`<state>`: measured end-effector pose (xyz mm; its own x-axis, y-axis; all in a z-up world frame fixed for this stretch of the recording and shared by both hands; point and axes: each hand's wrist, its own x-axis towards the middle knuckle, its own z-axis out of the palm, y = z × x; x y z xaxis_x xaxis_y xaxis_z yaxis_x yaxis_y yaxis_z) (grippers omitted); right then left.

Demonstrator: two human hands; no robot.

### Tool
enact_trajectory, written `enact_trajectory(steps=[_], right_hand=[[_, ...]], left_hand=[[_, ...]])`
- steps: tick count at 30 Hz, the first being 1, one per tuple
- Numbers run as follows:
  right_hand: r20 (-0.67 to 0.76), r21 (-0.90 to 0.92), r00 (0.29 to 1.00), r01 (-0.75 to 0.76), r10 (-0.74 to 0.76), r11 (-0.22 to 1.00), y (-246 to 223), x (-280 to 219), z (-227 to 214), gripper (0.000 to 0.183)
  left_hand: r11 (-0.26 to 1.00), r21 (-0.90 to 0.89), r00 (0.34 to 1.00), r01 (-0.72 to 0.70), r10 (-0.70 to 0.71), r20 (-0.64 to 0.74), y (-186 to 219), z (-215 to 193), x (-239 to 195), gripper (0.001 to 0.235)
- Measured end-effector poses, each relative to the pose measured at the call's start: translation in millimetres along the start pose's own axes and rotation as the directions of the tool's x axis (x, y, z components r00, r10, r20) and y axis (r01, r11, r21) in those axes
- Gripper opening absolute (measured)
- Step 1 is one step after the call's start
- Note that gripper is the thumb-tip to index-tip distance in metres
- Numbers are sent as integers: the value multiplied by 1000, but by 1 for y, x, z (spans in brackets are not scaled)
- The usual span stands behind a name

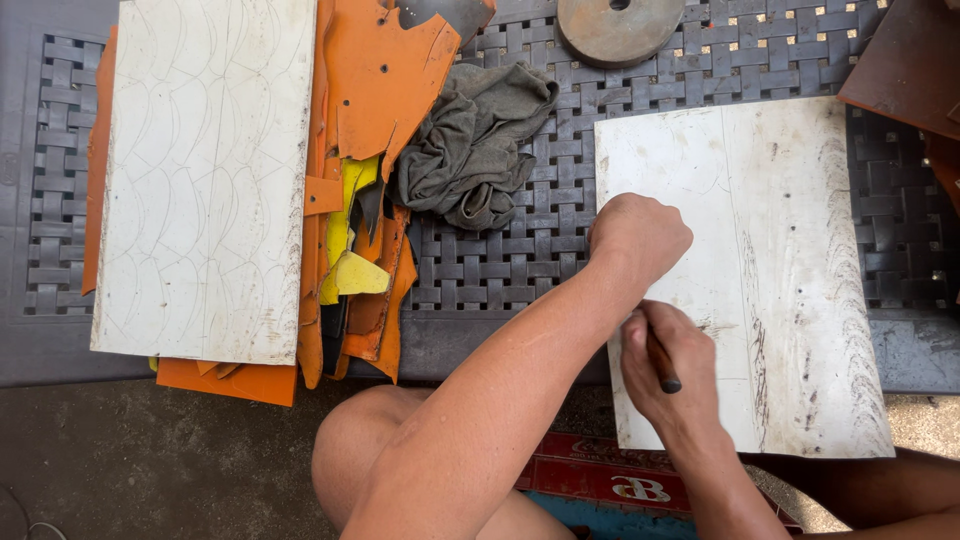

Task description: The person uses a sharp tool to carve and shape an orange leather piece on a white board. They repeatedly adjust the piece and use the tool to refine the edges and curves of the leather.

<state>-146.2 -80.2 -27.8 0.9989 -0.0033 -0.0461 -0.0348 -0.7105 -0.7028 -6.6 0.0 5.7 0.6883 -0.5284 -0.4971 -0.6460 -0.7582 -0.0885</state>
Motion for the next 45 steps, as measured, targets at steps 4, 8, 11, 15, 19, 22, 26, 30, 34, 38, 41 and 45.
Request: enact_trajectory(steps=[4, 8, 11, 15, 19, 22, 26, 30, 34, 38, 41, 45], right_hand=[[-288, 73, 957, -7, 27, 997, 23, 28, -62, 30], [-321, 252, 928, 279, -192, 927, 18, 67, -104, 24], [-29, 423, 974, 215, -224, 880, -7, 129, -95, 19], [525, 99, 846, 49, -94, 994, -32, 194, -47, 30], [861, -4, 507, -62, 35, 998, -31, 220, -16, 38], [921, -63, 376, -108, 100, 992, -25, 221, -8, 40], [928, -115, 332, -178, 170, 977, -22, 220, -8, 41], [919, -137, 348, -159, 185, 978, -26, 219, -10, 41], [931, -114, 355, 79, 78, 990, -39, 220, -13, 39], [894, -269, 436, 341, 102, 901, -64, 221, -19, 31], [882, -410, 471, 774, -5, 482, -79, 222, -14, 27], [811, -276, 556, 638, -181, 719, -71, 231, -21, 39]], left_hand=[[999, -31, 999, 32, -32, -22, 3, 0, -1, 8], [998, -25, 998, 61, -61, 23, 13, -6, 1, 14], [993, 14, 993, 117, -118, 30, 31, -10, 1, 16], [946, 324, 992, 33, -71, 106, 41, -3, 12, 19], [920, 392, 980, -20, -59, 189, 48, 4, 33, 22], [884, 466, 982, 36, -117, 146, 57, 12, 44, 25], [879, 475, 978, 36, -128, 163, 65, 17, 55, 21], [877, 479, 978, 37, -129, 162, 65, 16, 56, 19], [891, 449, 986, 64, -125, 109, 60, 11, 47, 18], [927, 375, 987, -8, -51, 149, 50, 2, 33, 21], [941, 338, 985, -31, -28, 170, 44, -3, 27, 22], [963, 269, 989, 0, -39, 140, 41, 1, 28, 15]])
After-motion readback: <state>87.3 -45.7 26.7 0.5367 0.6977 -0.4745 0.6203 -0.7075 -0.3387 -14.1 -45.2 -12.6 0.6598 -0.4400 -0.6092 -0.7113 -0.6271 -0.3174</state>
